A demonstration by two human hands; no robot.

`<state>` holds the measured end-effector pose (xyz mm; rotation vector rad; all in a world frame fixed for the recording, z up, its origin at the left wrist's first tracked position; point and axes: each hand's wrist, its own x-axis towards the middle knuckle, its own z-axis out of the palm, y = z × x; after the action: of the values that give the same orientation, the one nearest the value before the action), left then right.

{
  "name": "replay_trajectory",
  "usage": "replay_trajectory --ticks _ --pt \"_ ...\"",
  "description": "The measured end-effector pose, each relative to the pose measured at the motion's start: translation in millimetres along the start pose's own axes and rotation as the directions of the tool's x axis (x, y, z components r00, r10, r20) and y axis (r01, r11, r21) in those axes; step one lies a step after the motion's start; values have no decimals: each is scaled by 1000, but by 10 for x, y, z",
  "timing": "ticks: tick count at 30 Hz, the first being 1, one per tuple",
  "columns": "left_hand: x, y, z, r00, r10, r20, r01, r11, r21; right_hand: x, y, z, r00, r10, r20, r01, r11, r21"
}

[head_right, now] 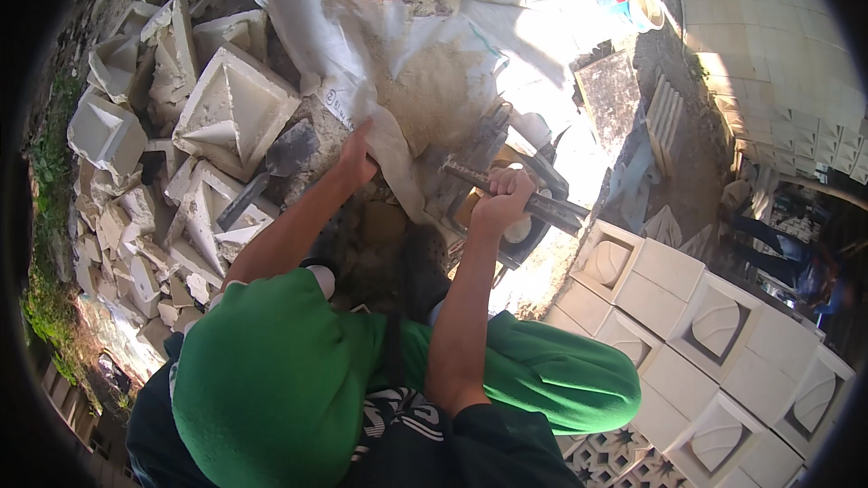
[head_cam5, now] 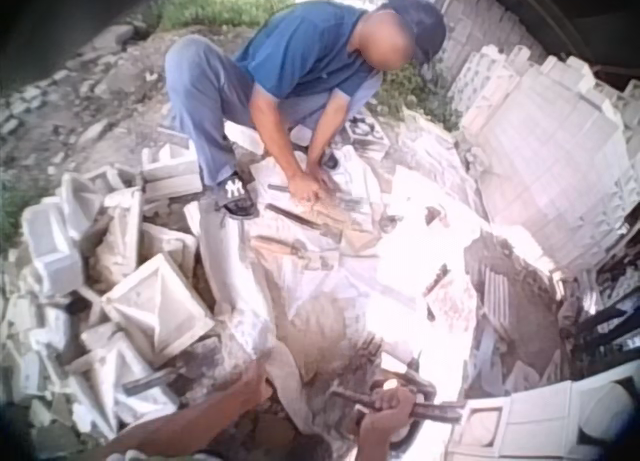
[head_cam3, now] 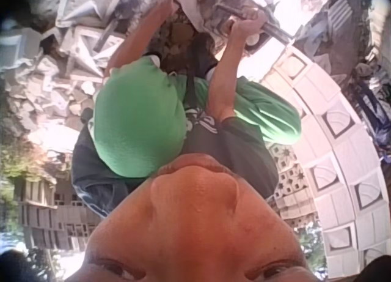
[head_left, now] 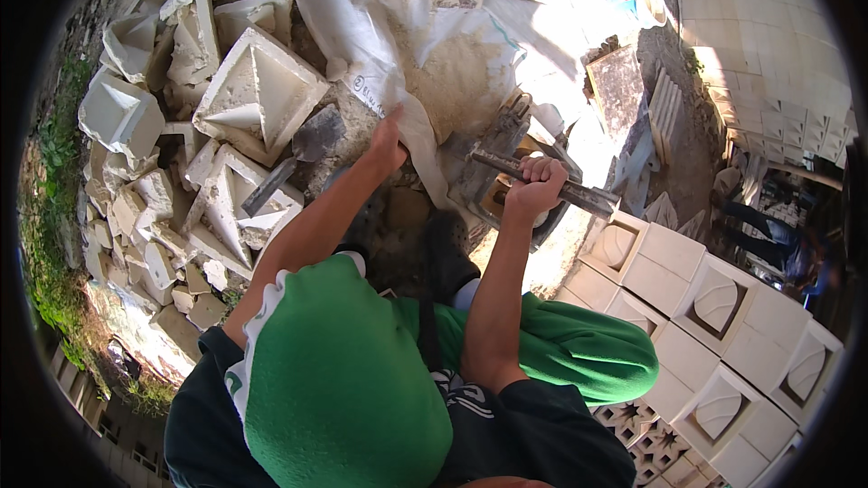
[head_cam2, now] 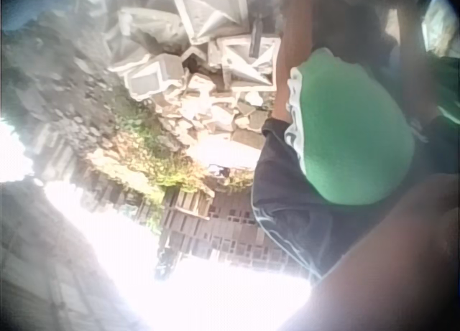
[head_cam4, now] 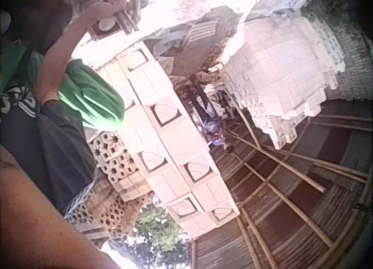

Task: The person prepares decorative vent blocks by packing material into a mold using a large wooden tamper, leveling the surface by hand, and smoothing it with a trowel while working on the ground.

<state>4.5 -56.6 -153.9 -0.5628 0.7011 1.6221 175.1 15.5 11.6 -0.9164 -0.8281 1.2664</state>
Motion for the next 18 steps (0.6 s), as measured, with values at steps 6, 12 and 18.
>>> replay_trajectory --ticks 6,12,18 --pt "-148 89 57 998 -35 52 33 999 34 -50 3 45 1000 18 -13 -17 1000 22" --pt "-158 241 -66 999 35 -39 -25 976 215 -285 -29 334 951 -108 -289 55 981 -185" --pt "-352 383 -68 978 56 -202 81 791 607 -127 110 610 948 -72 -311 20 986 -166"
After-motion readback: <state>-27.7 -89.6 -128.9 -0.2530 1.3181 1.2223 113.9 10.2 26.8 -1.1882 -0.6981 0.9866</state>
